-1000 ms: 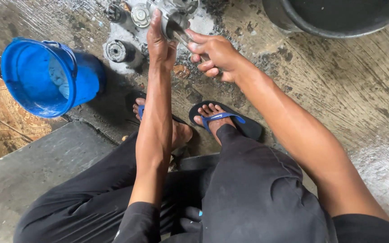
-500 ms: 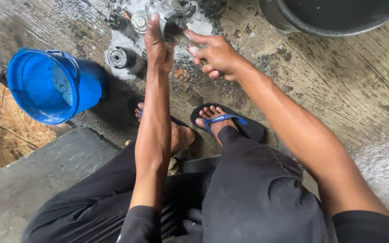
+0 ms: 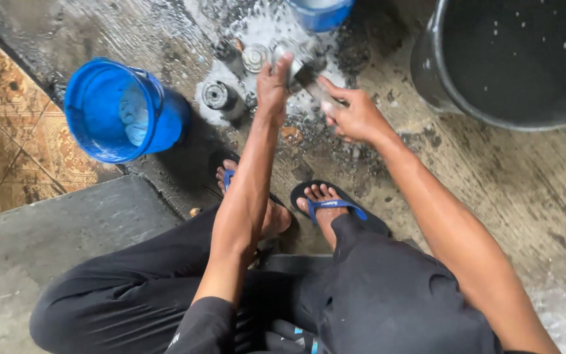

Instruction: The person scrubs several small metal parts with a brush and soapy water, rinsing them in a bucket and placing them on the floor. The person repeats this process for multiple parts, handling them one at a time.

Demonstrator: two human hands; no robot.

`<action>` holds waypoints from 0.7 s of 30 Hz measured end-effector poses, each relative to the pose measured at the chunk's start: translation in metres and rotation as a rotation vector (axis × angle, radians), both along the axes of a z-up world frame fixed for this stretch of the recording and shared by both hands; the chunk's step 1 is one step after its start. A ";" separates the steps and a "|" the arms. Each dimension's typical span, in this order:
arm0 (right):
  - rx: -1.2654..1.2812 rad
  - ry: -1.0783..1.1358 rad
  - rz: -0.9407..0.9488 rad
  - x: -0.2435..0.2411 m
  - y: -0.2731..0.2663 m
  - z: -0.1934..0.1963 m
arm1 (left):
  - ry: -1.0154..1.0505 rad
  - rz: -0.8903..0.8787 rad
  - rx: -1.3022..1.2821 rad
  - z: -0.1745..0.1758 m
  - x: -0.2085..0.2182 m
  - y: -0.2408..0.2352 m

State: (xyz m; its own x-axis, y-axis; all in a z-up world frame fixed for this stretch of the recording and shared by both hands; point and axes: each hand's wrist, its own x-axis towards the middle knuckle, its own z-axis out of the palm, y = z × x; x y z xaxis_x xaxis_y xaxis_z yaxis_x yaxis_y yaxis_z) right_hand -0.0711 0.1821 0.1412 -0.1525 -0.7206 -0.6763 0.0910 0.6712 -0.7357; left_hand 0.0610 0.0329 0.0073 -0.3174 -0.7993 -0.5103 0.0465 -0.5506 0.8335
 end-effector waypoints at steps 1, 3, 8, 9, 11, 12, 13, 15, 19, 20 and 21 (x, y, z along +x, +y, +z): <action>-0.019 0.009 0.022 -0.001 0.001 -0.011 | 0.009 0.022 -0.019 0.011 -0.001 0.001; -0.220 1.173 0.629 -0.002 0.009 -0.034 | -0.071 0.051 0.086 0.030 -0.004 0.013; -0.141 0.203 0.001 0.028 0.011 -0.022 | 0.038 0.143 0.014 -0.015 -0.006 0.011; 0.002 -0.288 -0.279 0.028 0.006 -0.043 | 0.103 0.155 0.023 -0.009 -0.010 0.012; -0.015 -0.277 -0.258 0.021 0.004 -0.050 | 0.087 0.147 0.022 -0.025 -0.004 0.010; -0.027 -0.268 -0.242 0.018 0.003 -0.053 | 0.068 0.134 0.027 -0.034 0.000 0.009; -0.028 -0.269 -0.241 0.014 0.002 -0.039 | 0.067 0.135 0.026 -0.054 0.007 0.002; -0.138 0.771 0.475 0.005 0.004 -0.010 | -0.148 0.103 -0.034 -0.097 0.025 -0.004; -0.124 0.840 0.521 0.019 0.010 -0.050 | -0.054 0.076 -0.060 -0.045 0.012 0.011; -0.112 0.384 0.148 0.026 0.011 -0.078 | -0.004 0.071 -0.047 -0.042 0.010 0.014; -0.090 -0.078 -0.218 0.032 0.011 -0.106 | 0.047 0.065 -0.035 -0.040 0.008 0.017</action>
